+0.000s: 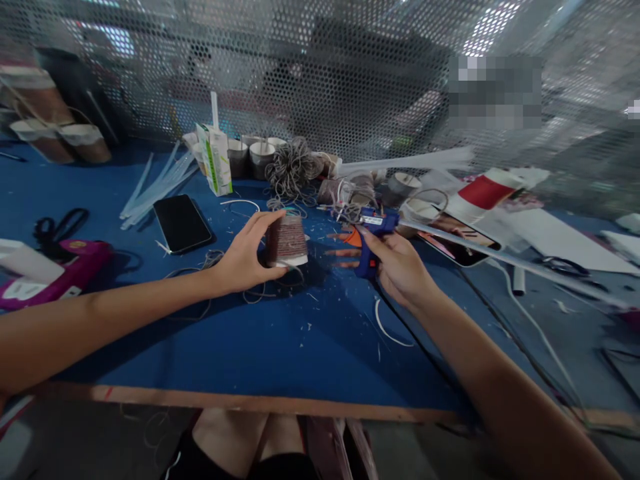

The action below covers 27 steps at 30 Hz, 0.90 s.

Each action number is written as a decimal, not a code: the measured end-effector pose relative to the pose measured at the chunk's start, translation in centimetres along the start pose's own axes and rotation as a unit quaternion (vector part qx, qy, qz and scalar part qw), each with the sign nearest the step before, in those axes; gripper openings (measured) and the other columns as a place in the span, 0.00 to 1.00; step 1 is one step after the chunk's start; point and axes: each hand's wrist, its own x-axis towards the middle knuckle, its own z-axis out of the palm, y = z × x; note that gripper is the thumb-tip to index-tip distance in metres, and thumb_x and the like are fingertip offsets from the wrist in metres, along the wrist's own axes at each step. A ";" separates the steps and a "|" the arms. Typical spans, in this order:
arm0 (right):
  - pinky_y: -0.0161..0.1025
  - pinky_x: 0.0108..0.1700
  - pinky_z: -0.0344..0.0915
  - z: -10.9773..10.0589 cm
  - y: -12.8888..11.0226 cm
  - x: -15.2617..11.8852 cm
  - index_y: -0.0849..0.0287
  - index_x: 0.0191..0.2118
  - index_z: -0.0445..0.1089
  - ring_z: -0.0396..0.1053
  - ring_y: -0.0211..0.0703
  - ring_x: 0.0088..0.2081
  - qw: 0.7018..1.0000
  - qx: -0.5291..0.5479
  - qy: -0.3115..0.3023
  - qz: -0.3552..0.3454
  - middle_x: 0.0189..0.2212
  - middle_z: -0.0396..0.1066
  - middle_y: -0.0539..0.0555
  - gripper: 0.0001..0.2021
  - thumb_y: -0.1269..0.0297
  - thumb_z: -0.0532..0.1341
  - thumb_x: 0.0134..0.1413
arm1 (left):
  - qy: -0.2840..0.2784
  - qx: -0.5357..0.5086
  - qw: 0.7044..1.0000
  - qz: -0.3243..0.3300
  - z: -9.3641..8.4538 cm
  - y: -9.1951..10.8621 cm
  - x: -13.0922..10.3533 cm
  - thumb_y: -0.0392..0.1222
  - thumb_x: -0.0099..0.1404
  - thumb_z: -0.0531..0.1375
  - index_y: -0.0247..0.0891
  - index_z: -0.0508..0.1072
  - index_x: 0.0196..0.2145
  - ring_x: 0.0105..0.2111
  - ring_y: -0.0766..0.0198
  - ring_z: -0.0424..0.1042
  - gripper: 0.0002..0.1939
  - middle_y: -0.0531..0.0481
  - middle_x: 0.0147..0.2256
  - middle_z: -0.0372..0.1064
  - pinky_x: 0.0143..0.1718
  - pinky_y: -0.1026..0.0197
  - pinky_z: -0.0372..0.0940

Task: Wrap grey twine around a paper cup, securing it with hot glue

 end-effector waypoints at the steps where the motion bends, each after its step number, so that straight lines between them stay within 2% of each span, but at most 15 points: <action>1: 0.34 0.22 0.61 0.1 -0.3 -0.1 0.57 0.32 0.69 0.61 0.36 0.21 0.999 0.043 -0.011 0.017 0.22 0.67 0.49 0.15 0.51 0.68 0.48 | 0.009 0.002 1.000 -0.007 0.0 0.0 0.0 0.43 0.53 0.70 0.42 0.59 0.60 0.56 0.49 0.69 0.40 0.40 0.55 0.66 0.55 0.46 0.70; 5: 0.29 0.16 0.51 -0.1 -1.2 -0.6 0.60 0.27 0.70 0.50 0.27 0.16 0.990 0.129 -0.036 0.035 0.21 0.67 0.49 0.10 0.60 0.68 0.48 | 0.074 0.002 0.997 -0.034 0.1 -0.4 -0.1 0.46 0.53 0.71 0.44 0.60 0.59 0.55 0.50 0.68 0.40 0.42 0.55 0.65 0.56 0.45 0.70; 8: 0.28 0.14 0.49 -0.2 -1.5 -1.1 0.60 0.32 0.74 0.49 0.26 0.15 0.988 0.141 -0.055 0.022 0.22 0.70 0.50 0.08 0.61 0.68 0.49 | 0.104 -0.001 0.992 -0.066 0.2 -0.6 0.0 0.45 0.51 0.72 0.44 0.61 0.59 0.54 0.51 0.67 0.40 0.43 0.54 0.64 0.55 0.45 0.70; 10: 0.28 0.13 0.49 -0.2 -1.5 -1.4 0.60 0.33 0.75 0.50 0.26 0.13 0.991 0.115 -0.072 0.015 0.18 0.68 0.49 0.10 0.58 0.69 0.49 | 0.112 -0.004 0.990 -0.083 0.3 -0.6 0.0 0.44 0.51 0.73 0.45 0.62 0.59 0.54 0.51 0.67 0.40 0.44 0.53 0.63 0.54 0.46 0.70; 13: 0.31 0.10 0.51 0.1 -1.4 -1.9 0.61 0.26 0.74 0.54 0.31 0.10 0.996 0.032 -0.085 -0.005 0.10 0.61 0.46 0.14 0.54 0.70 0.47 | 0.108 -0.014 0.990 -0.085 0.4 -0.6 0.0 0.42 0.50 0.73 0.47 0.62 0.59 0.53 0.52 0.68 0.41 0.45 0.52 0.63 0.51 0.48 0.72; 16: 0.34 0.10 0.57 0.6 -1.3 -2.3 0.58 0.22 0.71 0.58 0.34 0.10 0.996 -0.049 -0.070 -0.027 0.11 0.65 0.48 0.16 0.53 0.72 0.43 | 0.098 -0.018 0.992 -0.078 0.4 -0.4 0.0 0.40 0.49 0.74 0.47 0.63 0.60 0.52 0.53 0.68 0.42 0.45 0.52 0.63 0.50 0.49 0.73; 19: 0.36 0.12 0.61 1.0 -1.1 -2.6 0.56 0.24 0.69 0.59 0.34 0.11 0.994 -0.088 -0.062 -0.016 0.15 0.70 0.49 0.16 0.52 0.73 0.41 | 0.091 -0.012 0.993 -0.076 0.2 -0.1 -0.1 0.40 0.48 0.74 0.47 0.63 0.60 0.53 0.53 0.67 0.43 0.46 0.51 0.63 0.50 0.49 0.73; 27: 0.37 0.11 0.61 1.5 -0.7 -2.9 0.56 0.30 0.68 0.61 0.36 0.11 0.992 -0.102 -0.070 0.034 0.17 0.72 0.48 0.18 0.54 0.73 0.37 | 0.077 0.004 0.995 -0.067 0.2 -0.2 -0.2 0.44 0.49 0.74 0.45 0.62 0.61 0.53 0.52 0.66 0.44 0.45 0.51 0.63 0.50 0.49 0.73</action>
